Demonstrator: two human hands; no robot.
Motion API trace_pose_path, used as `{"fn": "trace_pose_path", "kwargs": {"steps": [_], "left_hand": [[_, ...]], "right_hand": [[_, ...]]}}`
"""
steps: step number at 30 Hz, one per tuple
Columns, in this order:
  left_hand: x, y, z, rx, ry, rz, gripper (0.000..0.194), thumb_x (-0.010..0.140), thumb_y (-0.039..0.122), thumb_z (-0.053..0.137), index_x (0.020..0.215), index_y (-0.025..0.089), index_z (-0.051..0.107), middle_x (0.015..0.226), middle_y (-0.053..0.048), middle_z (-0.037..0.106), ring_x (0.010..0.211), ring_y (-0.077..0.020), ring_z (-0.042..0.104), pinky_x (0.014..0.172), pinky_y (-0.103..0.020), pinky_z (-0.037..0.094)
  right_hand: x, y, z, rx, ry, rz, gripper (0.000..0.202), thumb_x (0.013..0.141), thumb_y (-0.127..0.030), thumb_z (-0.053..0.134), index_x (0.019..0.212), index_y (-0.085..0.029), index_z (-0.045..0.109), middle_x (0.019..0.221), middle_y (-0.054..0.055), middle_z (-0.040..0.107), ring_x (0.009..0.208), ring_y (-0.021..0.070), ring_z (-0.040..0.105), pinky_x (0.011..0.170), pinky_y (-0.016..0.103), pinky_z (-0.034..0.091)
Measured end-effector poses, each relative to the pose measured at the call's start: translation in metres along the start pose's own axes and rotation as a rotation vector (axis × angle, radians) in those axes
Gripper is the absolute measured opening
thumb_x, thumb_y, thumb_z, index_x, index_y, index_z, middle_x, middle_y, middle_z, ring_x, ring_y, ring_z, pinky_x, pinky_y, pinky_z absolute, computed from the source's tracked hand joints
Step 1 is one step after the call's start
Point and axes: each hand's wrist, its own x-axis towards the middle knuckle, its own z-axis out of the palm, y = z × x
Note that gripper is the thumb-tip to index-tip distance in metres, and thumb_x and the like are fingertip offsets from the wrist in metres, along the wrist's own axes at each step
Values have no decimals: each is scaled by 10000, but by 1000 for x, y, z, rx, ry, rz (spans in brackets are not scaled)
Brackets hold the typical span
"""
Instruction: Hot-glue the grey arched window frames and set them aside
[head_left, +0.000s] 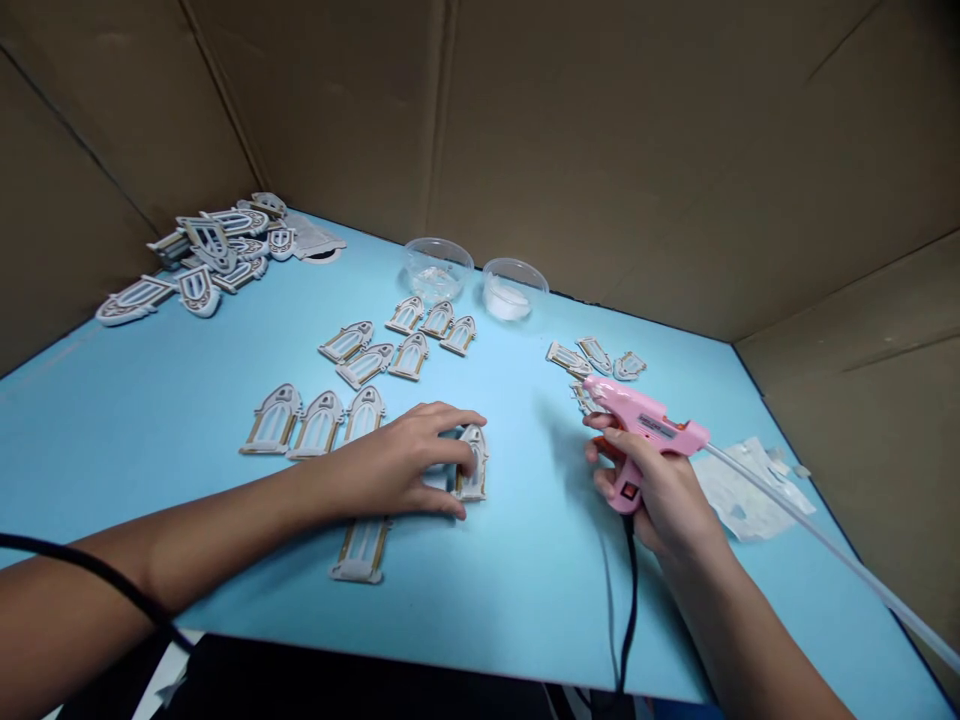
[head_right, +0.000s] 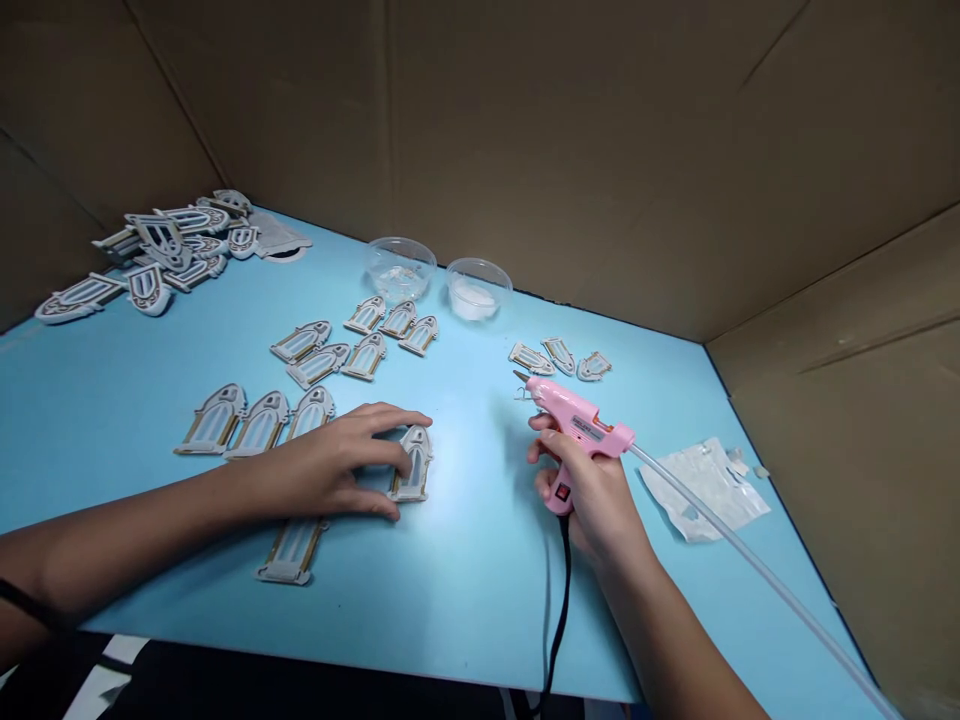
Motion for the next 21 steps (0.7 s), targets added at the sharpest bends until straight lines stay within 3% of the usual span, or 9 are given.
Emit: {"fn": "trace_pose_path", "kwargs": {"steps": [3, 5, 7, 9, 11, 13, 15, 18, 21], "left_hand": [[0, 5, -3, -14, -150, -209, 703, 761, 456, 897, 1330, 218, 559, 1417, -150, 566, 1319, -369, 491, 1049, -475, 450], [0, 9, -7, -14, -211, -281, 882, 746, 358, 882, 1483, 208, 420, 1462, -148, 513, 1357, -372, 442, 1069, -465, 433], [0, 11, -10, -2, -238, -284, 876, 757, 226, 783, 1527, 223, 365, 1490, -128, 480, 1360, -356, 433, 1072, -443, 424], [0, 10, -11, 27, -216, -260, 758, 795, 179, 684, 1499, 226, 408, 1408, -117, 544, 1282, -333, 494, 1027, -421, 437], [0, 8, -9, 72, -159, -233, 667, 832, 235, 674, 1461, 194, 455, 1303, -129, 601, 1200, -335, 539, 993, -431, 439], [-1, 6, -7, 103, -115, -211, 710, 821, 298, 713, 1465, 162, 449, 1298, -148, 607, 1190, -350, 546, 984, -439, 438], [-1, 4, -6, 100, -104, -188, 767, 800, 273, 726, 1495, 171, 416, 1345, -147, 594, 1212, -344, 547, 968, -413, 450], [-1, 4, -3, 93, -94, -153, 686, 842, 242, 703, 1473, 201, 436, 1252, -115, 637, 1136, -301, 591, 916, -368, 466], [0, 5, 0, 132, -64, -189, 725, 794, 391, 795, 1408, 180, 471, 1167, -112, 635, 1084, -316, 588, 894, -390, 479]], "right_hand": [[-2, 0, 1, 5, 2, -11, 330, 671, -393, 871, 906, -197, 747, 1046, 57, 622, 691, 142, 562, 356, 191, 369], [-2, 0, 2, 2, 1, 4, 349, 667, -410, 875, 903, -189, 743, 1029, 62, 619, 681, 139, 552, 353, 190, 359], [-3, 0, 2, -2, -7, 11, 361, 669, -422, 874, 905, -187, 735, 1020, 63, 614, 676, 135, 544, 354, 189, 355], [-4, 0, 1, -9, -23, 5, 350, 686, -420, 868, 909, -191, 727, 1029, 62, 607, 687, 137, 545, 363, 191, 363], [-4, 0, 0, -16, -35, -5, 325, 708, -408, 858, 909, -193, 718, 1042, 62, 598, 704, 140, 548, 375, 194, 375], [-4, 0, -1, -22, -44, -12, 306, 732, -400, 841, 918, -193, 714, 1045, 64, 590, 715, 143, 550, 384, 195, 383], [-4, 1, -1, -30, -54, -20, 289, 751, -396, 824, 922, -194, 711, 1031, 64, 585, 720, 147, 549, 386, 195, 379], [-3, 2, 0, -39, -66, -28, 271, 761, -389, 814, 930, -205, 707, 1015, 57, 583, 733, 152, 551, 388, 197, 378], [-4, 0, 3, -50, -62, -34, 275, 751, -397, 815, 927, -219, 701, 1018, 49, 591, 732, 153, 551, 388, 205, 378]]}}
